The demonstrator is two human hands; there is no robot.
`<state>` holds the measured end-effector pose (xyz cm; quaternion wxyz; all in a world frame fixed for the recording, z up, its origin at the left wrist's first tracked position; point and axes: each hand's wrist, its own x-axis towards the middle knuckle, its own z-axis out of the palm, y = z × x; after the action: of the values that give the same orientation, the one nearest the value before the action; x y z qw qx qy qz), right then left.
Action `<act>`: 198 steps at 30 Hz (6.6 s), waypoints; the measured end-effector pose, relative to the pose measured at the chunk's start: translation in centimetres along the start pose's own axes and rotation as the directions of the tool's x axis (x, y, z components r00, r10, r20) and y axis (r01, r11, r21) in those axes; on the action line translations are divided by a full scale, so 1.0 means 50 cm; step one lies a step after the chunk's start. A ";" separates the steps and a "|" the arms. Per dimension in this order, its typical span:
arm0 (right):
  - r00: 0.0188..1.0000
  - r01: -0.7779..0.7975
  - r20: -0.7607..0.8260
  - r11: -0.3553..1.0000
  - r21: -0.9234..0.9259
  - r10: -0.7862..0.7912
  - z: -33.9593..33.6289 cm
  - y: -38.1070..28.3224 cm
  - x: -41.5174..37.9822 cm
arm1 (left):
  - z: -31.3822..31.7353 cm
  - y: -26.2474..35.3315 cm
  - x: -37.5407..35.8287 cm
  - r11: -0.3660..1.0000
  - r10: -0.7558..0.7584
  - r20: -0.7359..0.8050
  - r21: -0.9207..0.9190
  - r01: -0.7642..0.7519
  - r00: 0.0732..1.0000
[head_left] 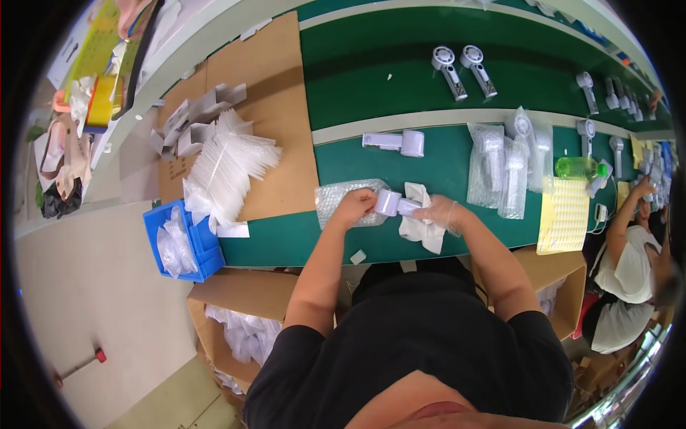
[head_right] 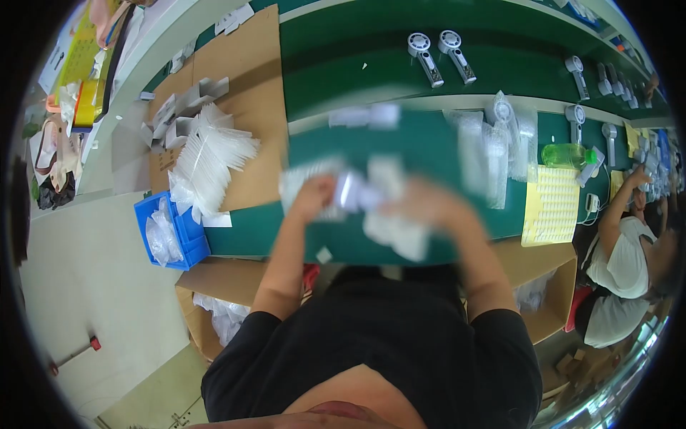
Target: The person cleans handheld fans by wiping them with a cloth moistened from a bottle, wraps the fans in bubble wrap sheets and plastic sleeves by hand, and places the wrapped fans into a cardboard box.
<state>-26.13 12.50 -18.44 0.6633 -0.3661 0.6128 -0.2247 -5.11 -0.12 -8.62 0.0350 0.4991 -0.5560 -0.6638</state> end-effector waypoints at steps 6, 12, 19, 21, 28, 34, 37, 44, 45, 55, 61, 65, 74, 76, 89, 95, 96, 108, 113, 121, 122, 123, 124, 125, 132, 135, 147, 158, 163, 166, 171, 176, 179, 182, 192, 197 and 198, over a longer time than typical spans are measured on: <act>0.998 -0.057 0.027 0.995 -0.085 0.059 0.009 -0.057 -0.002 | 0.019 0.026 -0.021 0.806 0.328 -0.206 0.571 -0.159 0.922; 0.991 -0.127 -0.087 0.947 -0.294 0.105 0.045 -0.173 -0.057 | 0.116 0.085 -0.071 0.504 0.575 -0.208 0.852 -0.143 0.791; 0.947 -0.312 0.173 0.651 0.692 0.270 0.093 -0.192 -0.129 | 0.143 0.098 -0.126 0.555 0.534 -0.254 0.825 -0.107 0.806; 0.999 0.009 0.043 0.993 0.117 -0.014 0.065 -0.201 -0.146 | 0.153 0.123 -0.126 0.570 0.561 -0.235 0.805 -0.164 0.794; 0.984 0.009 -0.167 0.925 0.381 0.059 0.001 -0.108 -0.242 | 0.246 0.186 -0.118 0.401 0.697 0.101 0.765 -0.503 0.710; 0.954 0.297 -0.292 0.395 0.869 -0.074 0.003 0.045 -0.253 | 0.328 0.223 -0.082 0.348 0.628 0.366 0.658 -0.668 0.687; 0.846 0.347 -0.529 0.824 0.448 -0.069 -0.003 -0.011 -0.285 | 0.336 0.256 -0.057 0.497 0.641 0.255 0.580 -0.645 0.724; 0.932 0.300 -0.361 0.632 0.714 -0.035 -0.046 -0.023 -0.283 | 0.333 0.292 -0.047 0.617 0.469 0.408 0.484 -0.621 0.783; 0.924 0.255 -0.378 0.816 0.518 -0.049 -0.051 -0.016 -0.290 | 0.336 0.293 -0.047 0.613 0.470 0.406 0.489 -0.621 0.784; 0.844 0.376 -0.479 0.902 0.210 -0.240 -0.074 -0.120 -0.327 | 0.329 0.315 -0.055 0.574 0.496 0.368 0.541 -0.615 0.786; 0.805 0.276 -0.524 0.957 -0.087 -0.280 -0.097 -0.105 -0.310 | 0.328 0.377 -0.052 0.527 0.494 0.423 0.549 -0.649 0.759; 0.690 0.199 -0.681 0.969 -0.147 -0.245 -0.120 -0.098 -0.291 | 0.326 0.396 -0.020 0.677 0.489 0.302 0.459 -0.575 0.818; 0.565 0.529 -0.735 0.848 -0.027 -0.376 -0.147 -0.091 -0.288 | 0.346 0.396 0.022 0.933 0.324 0.246 0.074 -0.351 0.913; 0.561 0.650 -0.705 0.758 0.049 -0.434 -0.144 -0.076 -0.279 | 0.346 0.392 0.021 0.937 0.348 0.261 -0.076 -0.340 0.900; 0.635 0.652 -0.737 0.671 0.352 -0.232 -0.182 -0.014 -0.223 | 0.327 0.421 0.034 0.900 0.330 -0.020 0.310 -0.308 0.944; 0.730 0.683 -0.674 0.159 0.713 -0.113 -0.253 0.008 -0.281 | 0.321 0.382 0.007 0.471 0.680 0.279 0.543 -0.696 0.678; 0.728 0.685 -0.676 0.133 0.716 -0.112 -0.264 0.001 -0.291 | 0.333 0.366 0.001 0.414 0.660 0.352 0.567 -0.712 0.664; 0.696 0.700 -0.713 -0.138 0.700 -0.087 -0.299 -0.047 -0.317 | 0.296 0.421 0.318 0.826 0.261 -0.408 0.564 0.017 0.875; 0.552 0.830 -0.827 0.169 0.531 -0.108 -0.325 0.105 -0.232 | 0.262 0.405 0.340 0.848 0.331 -0.398 0.522 -0.085 0.856; 0.120 0.316 -0.375 0.394 -0.863 -0.919 -0.239 -0.321 -0.261 | 0.235 0.347 -0.017 0.499 0.679 0.215 0.567 -0.655 0.702; 0.109 0.309 -0.301 0.320 -0.896 -0.947 -0.222 -0.332 -0.252 | 0.223 0.344 -0.048 0.596 0.587 0.221 0.533 -0.600 0.779; 0.130 0.394 -0.338 0.362 -0.845 -0.932 -0.212 -0.328 -0.224 | 0.208 0.335 -0.075 0.689 0.487 0.225 0.496 -0.529 0.844; 0.309 0.438 -0.468 0.561 -0.702 -0.828 -0.196 -0.333 -0.205 | 0.183 0.299 -0.078 0.591 0.650 0.221 0.455 -0.666 0.727; 0.487 0.426 -0.554 0.737 -0.524 -0.676 -0.178 -0.334 -0.186 | 0.165 0.286 -0.096 0.601 0.649 0.198 0.460 -0.654 0.735; 0.725 0.564 -0.573 0.807 0.175 -0.382 -0.022 -0.376 -0.133 | 0.116 0.183 -0.196 0.769 0.320 0.026 -0.591 -0.244 0.947; 0.310 0.486 -0.355 0.468 -0.738 -0.882 0.049 -0.386 -0.115 | 0.080 0.164 -0.213 0.809 0.192 0.020 -0.570 -0.147 0.981; 0.615 0.628 -0.224 0.642 -0.439 -0.756 0.191 -0.409 -0.047 | -0.052 0.043 -0.272 0.586 0.290 -0.151 -0.753 -0.300 0.945; 0.974 0.226 -0.170 0.683 0.694 -0.150 0.287 -0.344 0.019 | -0.103 -0.047 -0.263 0.873 0.101 0.045 -0.482 -0.066 0.994; 0.882 0.448 -0.266 0.868 0.217 -0.389 0.327 -0.241 0.052 | -0.138 -0.041 -0.275 0.698 0.235 0.009 -0.697 -0.162 0.972; 0.906 0.401 -0.247 0.882 0.247 -0.343 0.333 -0.205 0.037 | -0.228 -0.033 -0.238 0.986 0.117 -0.418 -0.060 -0.156 0.901; 0.969 0.229 -0.189 0.874 0.429 -0.161 0.286 -0.191 -0.009 | -0.362 -0.027 -0.127 0.882 0.470 -0.873 0.456 -0.120 0.134; 0.973 0.194 -0.207 0.852 0.485 -0.103 0.235 -0.166 -0.044 | -0.408 -0.052 -0.082 0.819 0.533 -0.792 0.571 0.054 0.299; 0.967 0.191 -0.244 0.835 0.517 -0.070 0.201 -0.136 -0.070 | -0.322 0.000 -0.128 0.701 0.713 -0.685 0.693 -0.169 0.147; 0.955 0.193 -0.294 0.823 0.534 -0.033 0.160 -0.097 -0.099 | -0.153 0.048 -0.147 0.679 0.719 -0.445 0.615 -0.401 0.535; 0.965 0.094 -0.252 0.797 0.597 0.075 0.074 0.009 -0.154 | 0.027 -0.021 -0.071 0.680 0.587 -0.314 0.692 -0.243 0.746; 0.999 -0.002 -0.046 0.878 0.478 0.028 0.064 0.001 -0.116 | 0.017 -0.035 -0.049 0.679 0.619 -0.343 0.686 -0.262 0.707; 1.000 -0.018 0.006 0.902 0.431 0.017 0.065 -0.006 -0.103 | 0.013 -0.037 -0.048 0.680 0.596 -0.331 0.692 -0.241 0.731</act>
<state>-23.67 16.85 -14.91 0.7305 -0.2052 0.5506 -0.3481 -3.44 2.48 -8.62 0.1842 0.4981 -0.8081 -0.2549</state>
